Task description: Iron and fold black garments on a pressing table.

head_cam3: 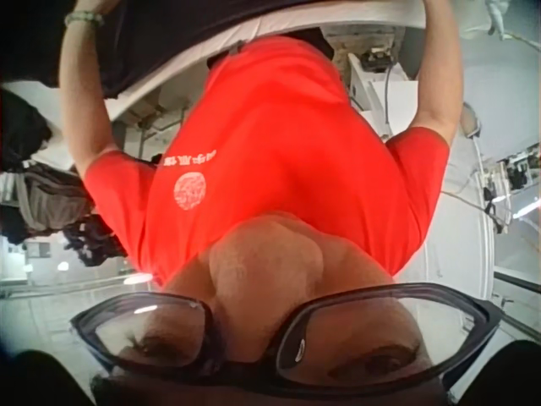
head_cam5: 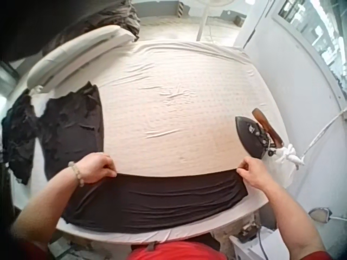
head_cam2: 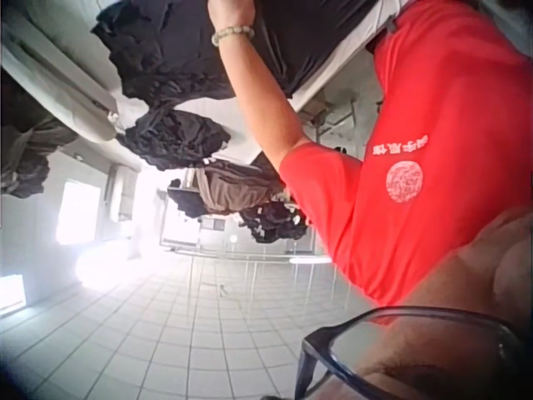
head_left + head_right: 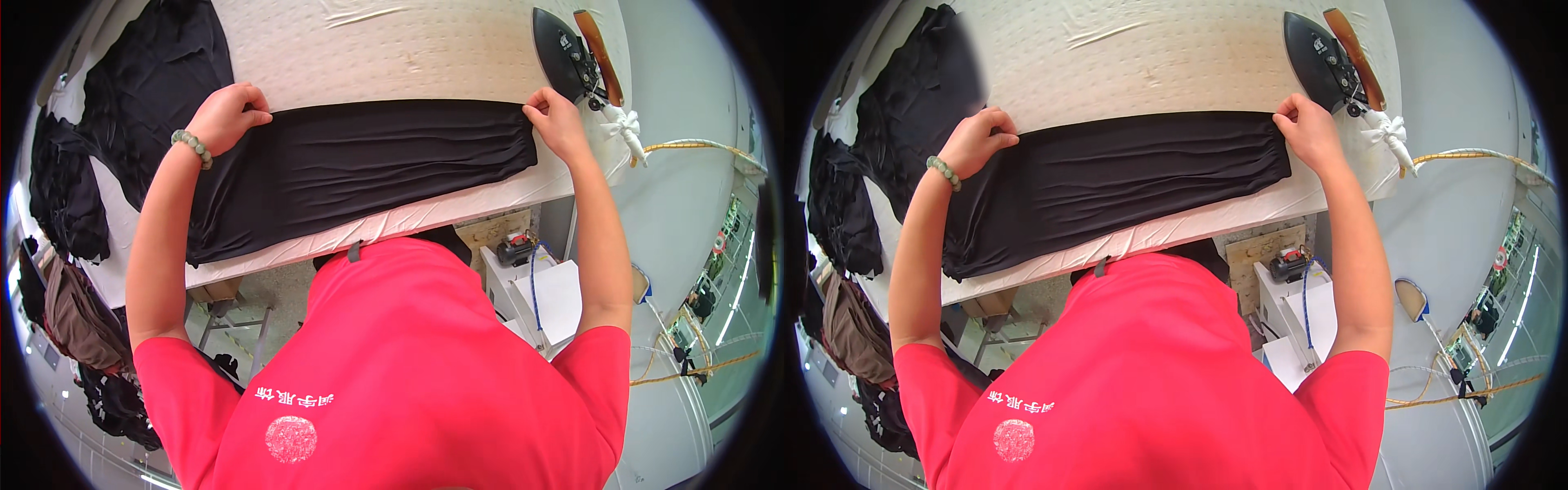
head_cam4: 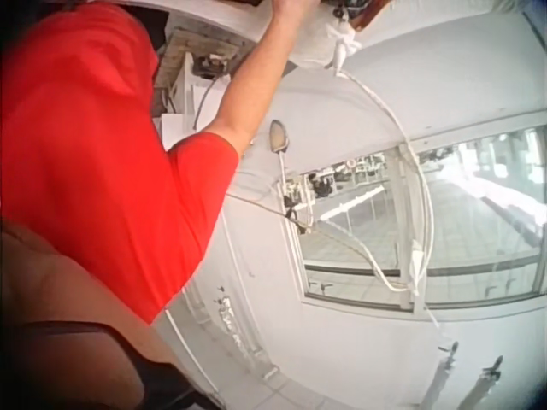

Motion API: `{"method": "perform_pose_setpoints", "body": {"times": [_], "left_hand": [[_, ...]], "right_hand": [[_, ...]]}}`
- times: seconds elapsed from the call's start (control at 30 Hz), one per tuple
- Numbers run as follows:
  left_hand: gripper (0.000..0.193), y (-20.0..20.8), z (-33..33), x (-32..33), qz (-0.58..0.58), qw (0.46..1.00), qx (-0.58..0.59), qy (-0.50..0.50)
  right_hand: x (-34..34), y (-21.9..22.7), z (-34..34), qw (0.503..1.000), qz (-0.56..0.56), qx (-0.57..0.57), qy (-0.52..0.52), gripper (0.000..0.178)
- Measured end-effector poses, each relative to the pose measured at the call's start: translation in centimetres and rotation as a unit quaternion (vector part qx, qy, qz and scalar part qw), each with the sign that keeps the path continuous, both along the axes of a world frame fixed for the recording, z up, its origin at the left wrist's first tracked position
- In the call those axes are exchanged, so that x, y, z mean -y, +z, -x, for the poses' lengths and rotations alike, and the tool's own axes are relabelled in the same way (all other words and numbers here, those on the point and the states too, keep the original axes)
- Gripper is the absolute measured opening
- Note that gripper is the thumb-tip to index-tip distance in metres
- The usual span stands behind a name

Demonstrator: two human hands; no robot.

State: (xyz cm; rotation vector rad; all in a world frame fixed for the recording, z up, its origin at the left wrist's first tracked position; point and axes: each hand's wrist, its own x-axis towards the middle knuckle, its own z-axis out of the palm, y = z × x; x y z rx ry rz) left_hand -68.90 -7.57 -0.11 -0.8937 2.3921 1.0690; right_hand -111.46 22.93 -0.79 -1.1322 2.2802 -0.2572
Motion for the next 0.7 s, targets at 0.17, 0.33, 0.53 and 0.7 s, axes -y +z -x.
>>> {"method": "perform_pose_setpoints", "body": {"times": [0.17,0.33,0.53,0.7], "left_hand": [[0.014,-0.6,-0.1,-1.4,0.116,0.993,-0.018,0.032],[0.027,-0.2,0.6,-7.0,0.381,0.898,-0.221,0.005],[0.034,-0.5,0.5,-19.5,0.141,0.943,-0.285,-0.1],[0.03,-1.0,0.2,-22.2,0.06,0.962,-0.252,-0.088]], "right_hand": [[0.0,-0.4,-0.3,1.0,0.016,-0.02,-0.007,0.014],[0.2,-0.8,-0.5,0.999,0.021,-0.039,-0.002,0.015],[0.2,-1.1,-0.3,0.999,0.013,-0.004,-0.031,0.017],[0.1,-1.3,-0.3,0.999,0.023,-0.008,-0.032,0.017]]}}
